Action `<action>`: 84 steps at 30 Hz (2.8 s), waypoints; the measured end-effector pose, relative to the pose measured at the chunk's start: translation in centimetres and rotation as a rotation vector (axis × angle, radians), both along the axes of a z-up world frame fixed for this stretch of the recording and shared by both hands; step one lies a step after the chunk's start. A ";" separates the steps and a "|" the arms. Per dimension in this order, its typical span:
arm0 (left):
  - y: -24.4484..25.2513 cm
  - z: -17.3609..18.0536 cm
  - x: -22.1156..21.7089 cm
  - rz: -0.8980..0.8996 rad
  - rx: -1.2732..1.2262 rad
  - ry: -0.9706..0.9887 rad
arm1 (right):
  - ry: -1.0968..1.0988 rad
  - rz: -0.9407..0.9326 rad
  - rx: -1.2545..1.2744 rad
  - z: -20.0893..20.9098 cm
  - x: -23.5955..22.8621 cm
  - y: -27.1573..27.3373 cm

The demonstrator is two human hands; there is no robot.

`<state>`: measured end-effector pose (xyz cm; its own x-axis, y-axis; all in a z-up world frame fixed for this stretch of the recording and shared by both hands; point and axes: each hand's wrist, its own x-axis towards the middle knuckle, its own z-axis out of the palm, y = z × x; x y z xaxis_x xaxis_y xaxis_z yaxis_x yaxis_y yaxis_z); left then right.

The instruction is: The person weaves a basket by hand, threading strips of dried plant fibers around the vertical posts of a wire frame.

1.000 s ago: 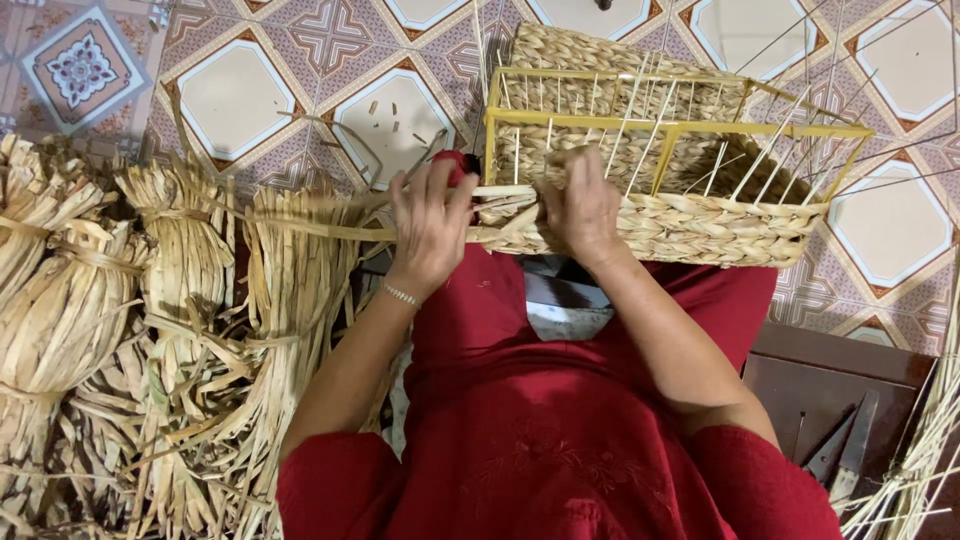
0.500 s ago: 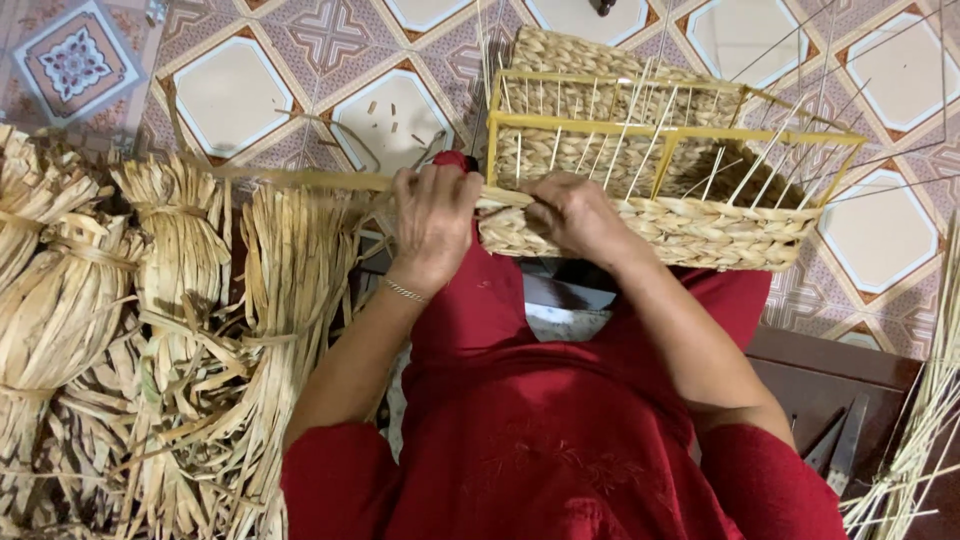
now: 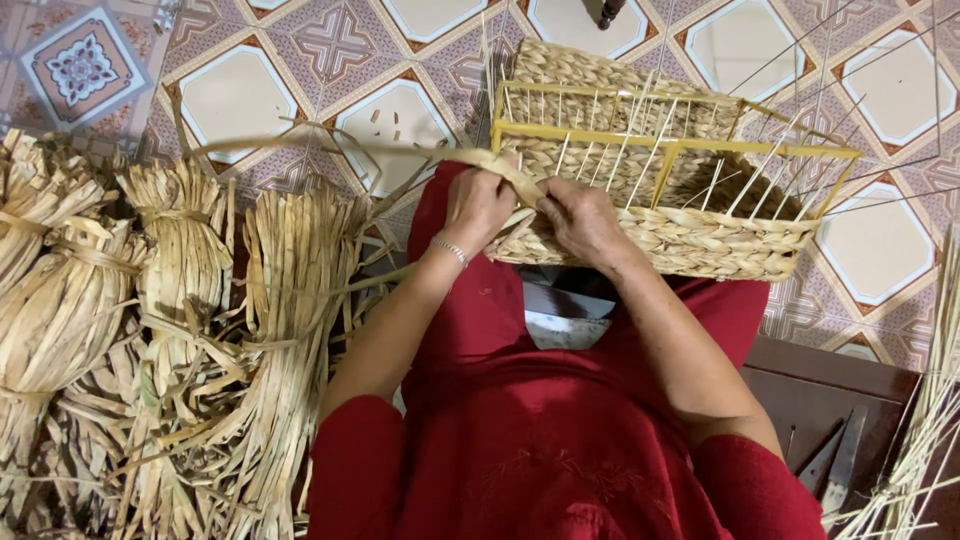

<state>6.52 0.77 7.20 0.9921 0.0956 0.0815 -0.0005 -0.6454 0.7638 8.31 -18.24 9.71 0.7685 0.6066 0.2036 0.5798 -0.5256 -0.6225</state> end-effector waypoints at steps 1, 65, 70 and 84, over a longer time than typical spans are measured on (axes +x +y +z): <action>0.0 -0.3 -0.6 0.028 -0.048 -0.087 | -0.020 -0.009 0.018 0.0 -0.1 0.0; 6.0 -1.5 -2.7 -0.264 -0.021 0.171 | -0.036 -0.185 0.152 -2.2 0.3 4.6; 5.1 -1.4 -1.2 -0.235 -0.156 0.067 | -0.096 -0.187 0.208 -3.0 0.1 4.6; 3.8 -2.9 -1.4 -0.063 -0.346 -0.106 | -0.267 -0.185 0.243 -2.0 -0.8 5.0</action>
